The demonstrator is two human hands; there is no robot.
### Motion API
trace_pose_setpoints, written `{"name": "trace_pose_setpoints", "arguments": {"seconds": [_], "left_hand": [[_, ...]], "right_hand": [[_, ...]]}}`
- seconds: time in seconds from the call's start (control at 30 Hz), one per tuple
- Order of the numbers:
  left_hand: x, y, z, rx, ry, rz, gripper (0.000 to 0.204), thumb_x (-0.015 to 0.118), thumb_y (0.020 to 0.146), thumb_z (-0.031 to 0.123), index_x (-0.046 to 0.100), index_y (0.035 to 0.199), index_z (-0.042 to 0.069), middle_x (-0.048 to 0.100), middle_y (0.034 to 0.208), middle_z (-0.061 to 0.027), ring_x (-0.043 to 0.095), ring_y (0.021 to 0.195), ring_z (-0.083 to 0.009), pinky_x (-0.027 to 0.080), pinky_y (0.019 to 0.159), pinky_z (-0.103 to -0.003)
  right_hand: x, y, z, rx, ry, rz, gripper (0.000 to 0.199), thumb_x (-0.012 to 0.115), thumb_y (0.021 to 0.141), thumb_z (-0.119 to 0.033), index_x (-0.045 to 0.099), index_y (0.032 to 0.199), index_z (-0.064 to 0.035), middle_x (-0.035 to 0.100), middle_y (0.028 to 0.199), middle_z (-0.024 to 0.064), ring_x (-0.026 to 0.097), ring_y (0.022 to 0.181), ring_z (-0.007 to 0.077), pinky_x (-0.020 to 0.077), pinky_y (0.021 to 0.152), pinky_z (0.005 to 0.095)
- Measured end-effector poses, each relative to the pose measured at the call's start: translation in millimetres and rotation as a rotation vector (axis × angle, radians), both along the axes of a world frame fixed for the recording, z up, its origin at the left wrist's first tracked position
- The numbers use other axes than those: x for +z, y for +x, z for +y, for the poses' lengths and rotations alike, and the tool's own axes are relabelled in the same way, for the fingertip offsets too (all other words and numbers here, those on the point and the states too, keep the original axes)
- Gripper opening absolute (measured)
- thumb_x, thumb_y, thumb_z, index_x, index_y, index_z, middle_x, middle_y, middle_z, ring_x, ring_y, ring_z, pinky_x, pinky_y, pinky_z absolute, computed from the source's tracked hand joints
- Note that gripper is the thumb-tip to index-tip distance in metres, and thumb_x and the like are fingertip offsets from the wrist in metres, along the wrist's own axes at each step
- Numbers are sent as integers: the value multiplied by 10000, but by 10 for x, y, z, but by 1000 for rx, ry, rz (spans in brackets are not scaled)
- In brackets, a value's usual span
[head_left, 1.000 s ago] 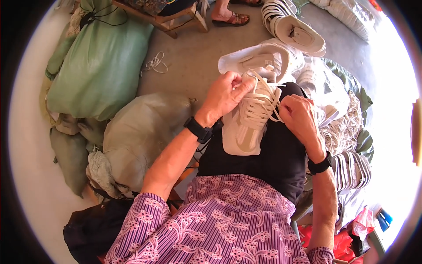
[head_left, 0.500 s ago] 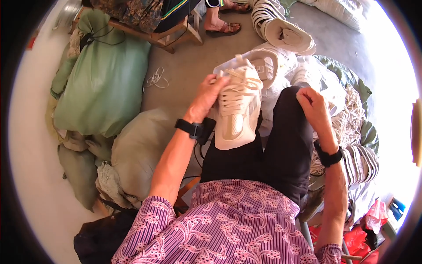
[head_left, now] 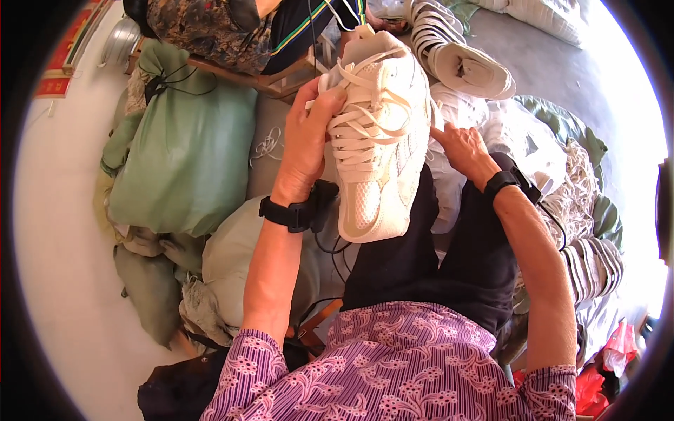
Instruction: The recorder is threading laces into a shoe while sitting with other workers.
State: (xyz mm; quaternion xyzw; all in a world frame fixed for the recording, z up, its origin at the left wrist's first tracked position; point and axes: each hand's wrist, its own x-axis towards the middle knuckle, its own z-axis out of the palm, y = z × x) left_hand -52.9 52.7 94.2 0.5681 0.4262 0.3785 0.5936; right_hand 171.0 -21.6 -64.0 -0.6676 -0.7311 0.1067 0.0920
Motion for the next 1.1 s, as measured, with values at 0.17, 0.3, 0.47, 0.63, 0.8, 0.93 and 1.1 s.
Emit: {"name": "trace_pose_setpoints", "arguments": {"seconds": [0.17,0.3,0.47,0.63,0.8,0.93,1.1], "left_hand": [[186,28,5,39,34,-89,468,605,854,302,511,1204,6,589,1009,-48,566,859,-106,467,751,-262],[511,-159,79,52,14,-261,280,477,931,325,602,848,89,565,766,11,536,623,-81,451,578,-204],[919,-419,74,58,-166,-513,358,459,933,399,419,630,213,299,505,111,259,365,-14,219,320,-182],[876,-764,78,179,159,-526,230,423,982,313,548,1031,127,286,576,109,245,427,0,219,362,-149],[776,-828,-129,292,280,-226,297,469,962,298,549,1162,92,522,830,78,432,660,51,380,560,-123],[413,-859,-84,149,290,-28,362,529,912,297,559,1166,41,585,948,-24,535,859,-104,435,783,-240],[-733,-1096,-232,250,559,543,586,699,754,352,517,1158,-31,555,1076,-173,529,1019,-278,414,914,-382]], "right_hand": [[-13,22,96,-6,-121,-4,207,540,832,-61,617,1003,-149,594,933,106,601,899,299,434,779,451],[269,163,112,-52,74,64,104,616,792,-117,656,886,-139,576,965,85,536,985,279,410,822,444],[830,571,-161,68,358,294,98,571,787,-96,614,867,-57,562,946,116,527,940,311,422,800,430],[1637,706,-557,-31,110,597,184,505,786,-154,543,846,15,529,691,97,507,628,201,417,618,337],[2236,879,-624,60,-254,619,195,492,722,-178,577,773,-10,500,627,-7,458,626,56,367,558,251],[2122,607,-499,373,-626,665,223,543,767,-199,615,815,7,589,726,40,529,726,90,438,656,271],[1472,-255,-106,705,-449,699,220,505,780,-216,623,767,-31,614,673,97,564,635,195,455,624,366]]}}
